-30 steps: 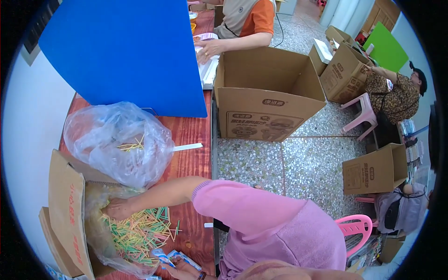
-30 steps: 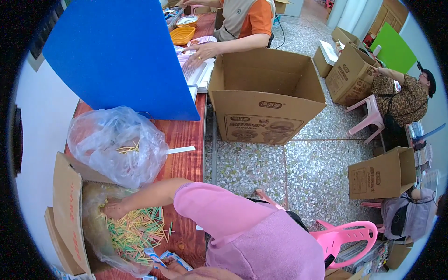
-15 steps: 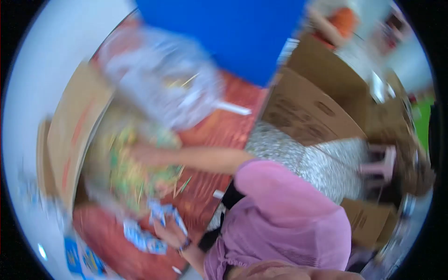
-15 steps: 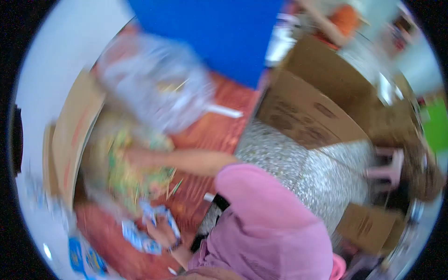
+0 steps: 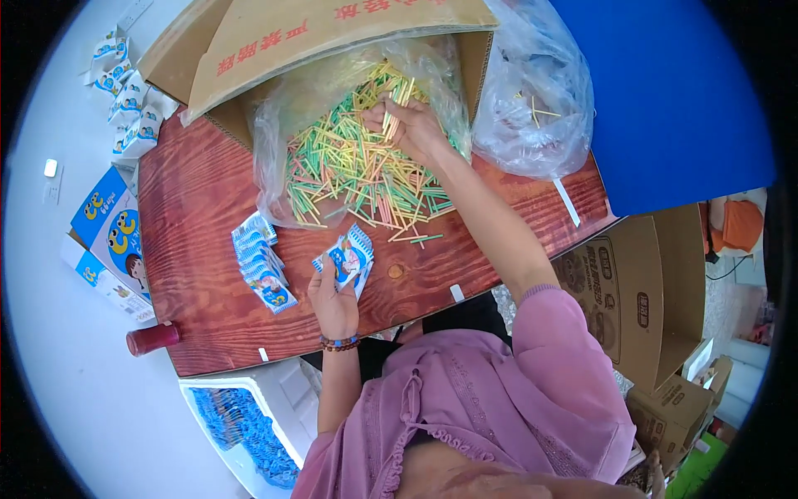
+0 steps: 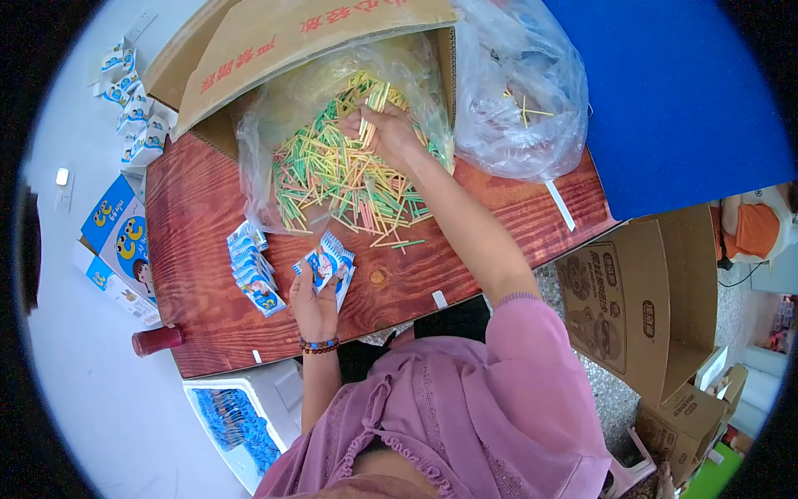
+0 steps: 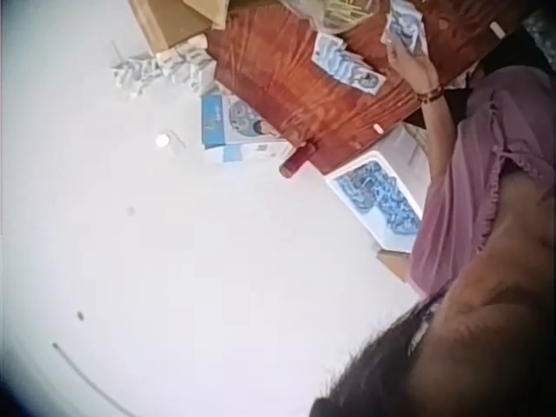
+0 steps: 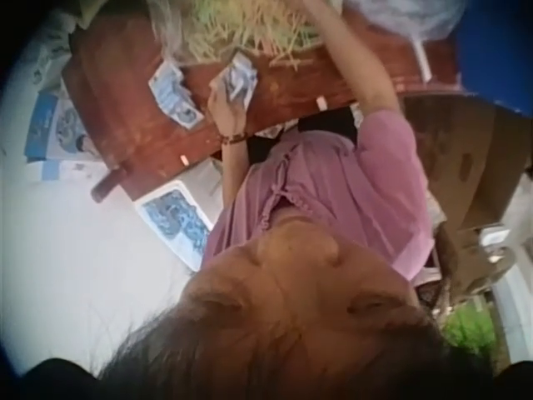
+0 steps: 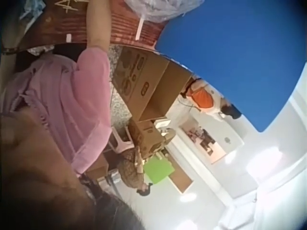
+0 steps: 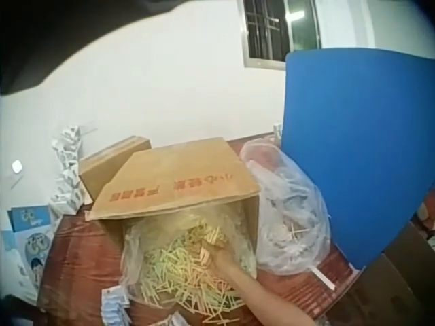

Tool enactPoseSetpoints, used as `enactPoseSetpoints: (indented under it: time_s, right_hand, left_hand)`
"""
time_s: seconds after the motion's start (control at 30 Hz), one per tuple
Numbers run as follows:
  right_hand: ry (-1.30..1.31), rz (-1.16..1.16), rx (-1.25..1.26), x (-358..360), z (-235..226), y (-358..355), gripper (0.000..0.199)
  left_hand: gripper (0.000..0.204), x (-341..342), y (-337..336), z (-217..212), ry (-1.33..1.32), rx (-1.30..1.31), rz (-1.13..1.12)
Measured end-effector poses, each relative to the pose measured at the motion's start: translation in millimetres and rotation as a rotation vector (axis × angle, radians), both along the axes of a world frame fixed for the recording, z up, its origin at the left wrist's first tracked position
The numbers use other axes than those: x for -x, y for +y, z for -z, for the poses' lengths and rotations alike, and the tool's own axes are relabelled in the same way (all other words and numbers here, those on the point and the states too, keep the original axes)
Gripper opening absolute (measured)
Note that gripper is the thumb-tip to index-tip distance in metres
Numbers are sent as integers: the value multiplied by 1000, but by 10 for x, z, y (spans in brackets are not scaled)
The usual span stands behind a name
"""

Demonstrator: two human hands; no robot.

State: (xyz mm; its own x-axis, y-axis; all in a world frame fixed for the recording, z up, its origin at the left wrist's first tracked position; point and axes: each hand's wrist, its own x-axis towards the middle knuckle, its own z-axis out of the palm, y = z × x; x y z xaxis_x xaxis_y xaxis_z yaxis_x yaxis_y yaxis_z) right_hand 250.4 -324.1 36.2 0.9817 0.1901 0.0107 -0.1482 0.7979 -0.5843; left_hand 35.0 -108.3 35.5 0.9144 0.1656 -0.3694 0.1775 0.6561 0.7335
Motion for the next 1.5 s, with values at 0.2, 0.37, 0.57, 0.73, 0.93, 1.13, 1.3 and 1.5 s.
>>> enactPoseSetpoints:
  time_s: [0.2,0.37,0.57,0.73,0.93,1.13,1.3,1.5]
  right_hand:
    - [56,37,-203,173,1,143,19]
    - [39,29,-3,753,-485,503,28]
    - [-270,268,24,1215,-623,816,20]
    - [-271,361,12,1428,-649,1068,16]
    - [-262,337,102,1604,-626,1148,19]
    - [-313,258,314,1685,-624,1152,19]
    - [-420,285,523,1688,-574,1169,23]
    - [-364,133,437,1619,-513,1079,34]
  left_hand:
    - [24,-125,-85,45,-46,28,-3]
    - [30,-318,-116,23,-23,126,-57]
    - [24,-300,-175,43,-113,188,-115]
    - [24,-191,-187,-21,-101,159,-170]
    - [26,-117,-205,-68,-140,186,-173]
    - [28,-111,-220,-99,-244,144,-187]
    - [28,-134,-201,-69,-277,217,-199]
    - [28,-137,-158,57,-299,292,-132]
